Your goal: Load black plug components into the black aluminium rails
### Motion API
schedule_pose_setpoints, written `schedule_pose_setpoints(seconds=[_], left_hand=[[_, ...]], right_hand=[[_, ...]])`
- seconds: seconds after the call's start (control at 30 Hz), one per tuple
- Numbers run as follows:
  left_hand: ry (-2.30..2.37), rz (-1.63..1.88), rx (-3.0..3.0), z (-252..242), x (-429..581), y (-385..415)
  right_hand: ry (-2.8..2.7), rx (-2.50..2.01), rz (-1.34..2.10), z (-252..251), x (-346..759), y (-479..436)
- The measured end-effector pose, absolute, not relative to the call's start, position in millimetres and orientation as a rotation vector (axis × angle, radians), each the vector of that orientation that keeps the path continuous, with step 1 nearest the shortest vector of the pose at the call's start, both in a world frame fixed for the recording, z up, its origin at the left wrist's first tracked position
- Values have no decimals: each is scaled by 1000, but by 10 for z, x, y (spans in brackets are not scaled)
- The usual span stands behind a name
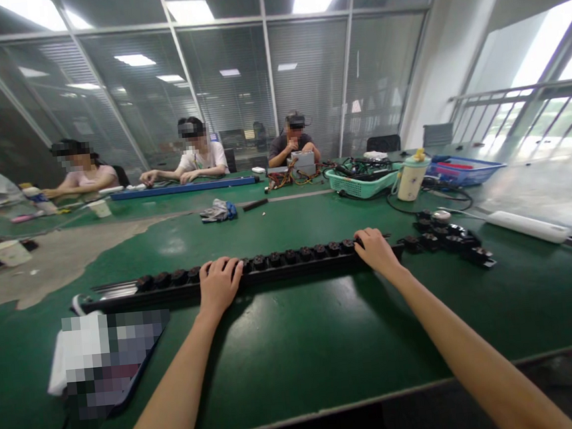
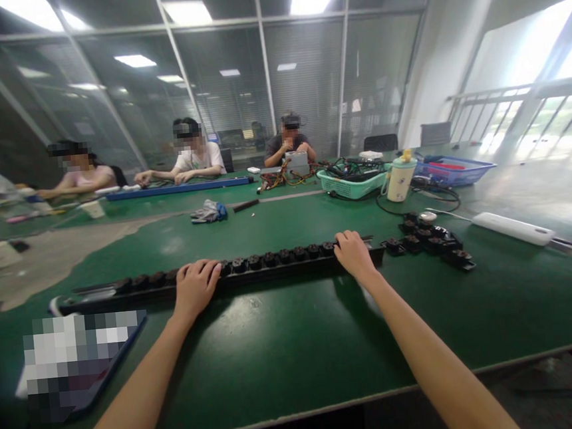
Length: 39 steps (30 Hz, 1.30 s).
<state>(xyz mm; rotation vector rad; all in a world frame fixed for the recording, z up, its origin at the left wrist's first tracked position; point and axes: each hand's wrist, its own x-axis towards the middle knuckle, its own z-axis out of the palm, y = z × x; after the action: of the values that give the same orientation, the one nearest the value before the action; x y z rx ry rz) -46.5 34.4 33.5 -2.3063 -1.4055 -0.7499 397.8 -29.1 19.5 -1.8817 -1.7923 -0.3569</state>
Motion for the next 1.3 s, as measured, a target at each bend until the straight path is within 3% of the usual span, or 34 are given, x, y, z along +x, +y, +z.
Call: schedule_pose_setpoints(seconds=[1.3], left_hand=[[-1420, -743, -2285, 255, -423, 426]], right_hand=[[-1663, -1718, -209, -51, 4119, -136]])
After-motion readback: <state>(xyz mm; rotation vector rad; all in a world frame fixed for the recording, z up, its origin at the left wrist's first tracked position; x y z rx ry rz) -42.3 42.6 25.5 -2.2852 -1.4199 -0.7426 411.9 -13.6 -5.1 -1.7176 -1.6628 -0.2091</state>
